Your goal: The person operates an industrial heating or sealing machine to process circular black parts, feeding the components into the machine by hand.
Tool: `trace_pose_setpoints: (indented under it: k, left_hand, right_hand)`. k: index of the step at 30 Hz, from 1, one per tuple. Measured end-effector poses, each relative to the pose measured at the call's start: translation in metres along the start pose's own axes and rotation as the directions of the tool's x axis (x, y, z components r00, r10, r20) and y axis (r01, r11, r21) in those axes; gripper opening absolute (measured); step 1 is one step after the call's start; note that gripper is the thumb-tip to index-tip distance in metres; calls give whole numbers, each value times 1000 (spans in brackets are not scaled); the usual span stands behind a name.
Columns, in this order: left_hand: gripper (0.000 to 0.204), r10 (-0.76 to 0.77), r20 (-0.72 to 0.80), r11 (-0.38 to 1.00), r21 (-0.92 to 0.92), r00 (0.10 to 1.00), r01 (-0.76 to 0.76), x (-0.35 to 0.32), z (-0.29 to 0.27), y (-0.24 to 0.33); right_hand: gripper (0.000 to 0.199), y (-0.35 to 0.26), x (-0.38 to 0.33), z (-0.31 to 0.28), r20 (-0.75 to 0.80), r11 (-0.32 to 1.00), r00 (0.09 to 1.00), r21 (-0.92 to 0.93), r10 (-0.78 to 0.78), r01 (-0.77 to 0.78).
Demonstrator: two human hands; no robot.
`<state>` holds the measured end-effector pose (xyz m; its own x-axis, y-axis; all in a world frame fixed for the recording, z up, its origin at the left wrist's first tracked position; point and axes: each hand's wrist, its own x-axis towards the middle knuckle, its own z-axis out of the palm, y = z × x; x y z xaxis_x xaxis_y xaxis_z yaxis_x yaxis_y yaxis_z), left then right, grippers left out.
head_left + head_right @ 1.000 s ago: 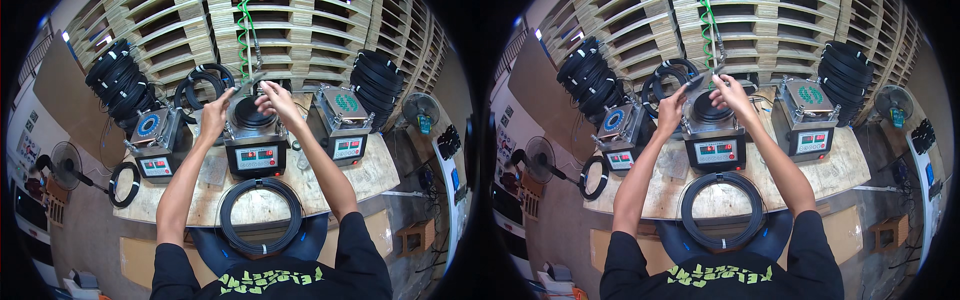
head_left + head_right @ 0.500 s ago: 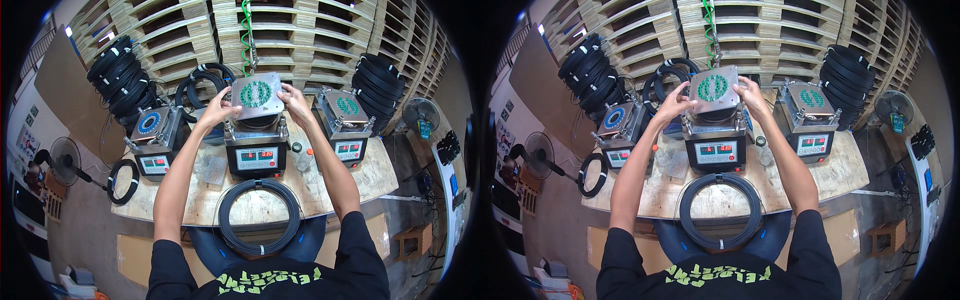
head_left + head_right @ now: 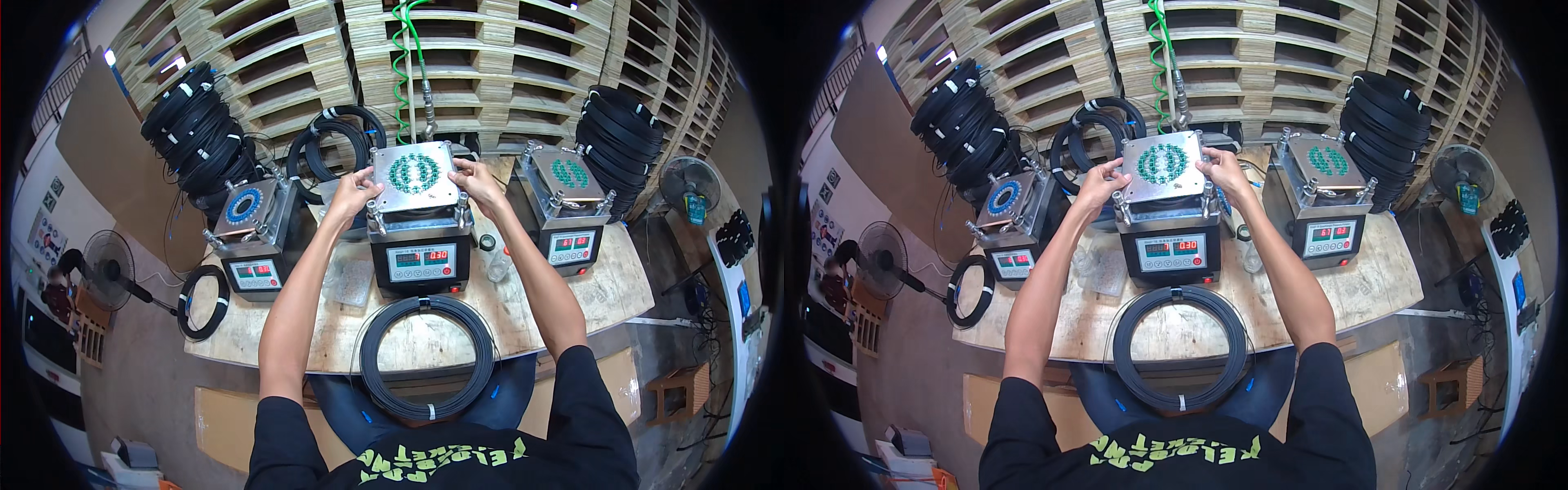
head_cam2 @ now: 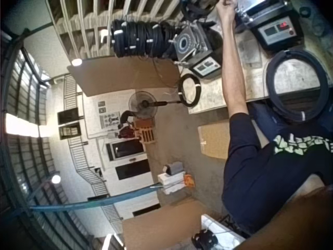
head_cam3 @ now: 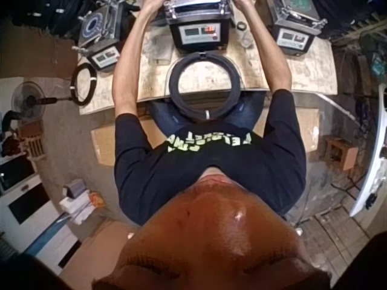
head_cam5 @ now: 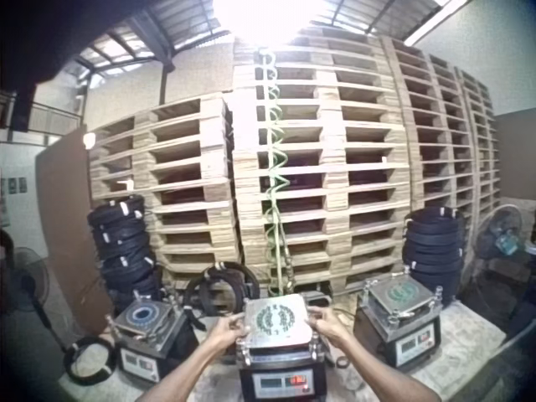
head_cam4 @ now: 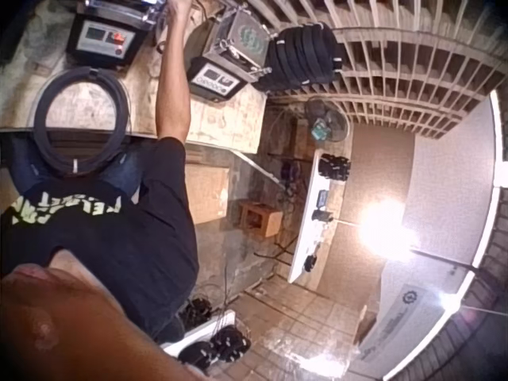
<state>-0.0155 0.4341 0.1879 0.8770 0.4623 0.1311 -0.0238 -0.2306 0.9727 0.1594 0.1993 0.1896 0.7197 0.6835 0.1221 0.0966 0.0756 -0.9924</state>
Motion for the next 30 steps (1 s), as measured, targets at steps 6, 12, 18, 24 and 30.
trace_pose_setpoints:
  k: [6,12,18,24,30]
  left_hand:
    - [76,-27,17,999,29,999,26,1,-6,-8]
    - [76,-45,63,997,66,997,41,2,-7,-11]
    - [70,-87,107,994,75,990,79,-4,-7,-12]
    - [79,65,202,990,-133,977,-38,-59,-16,-6]
    - [87,254,68,956,135,965,-261,-63,9,3]
  right_hand:
    - [46,-9,-9,4,-13,983,999,-179,39,-41]
    - [54,1,2,-6,14,950,993,-291,120,-111]
    - [55,2,-2,-17,76,926,992,-373,97,-62]
    - [67,-8,-51,-47,296,977,946,-203,131,-71]
    - [78,3,-55,-30,285,910,954,-367,-89,194]
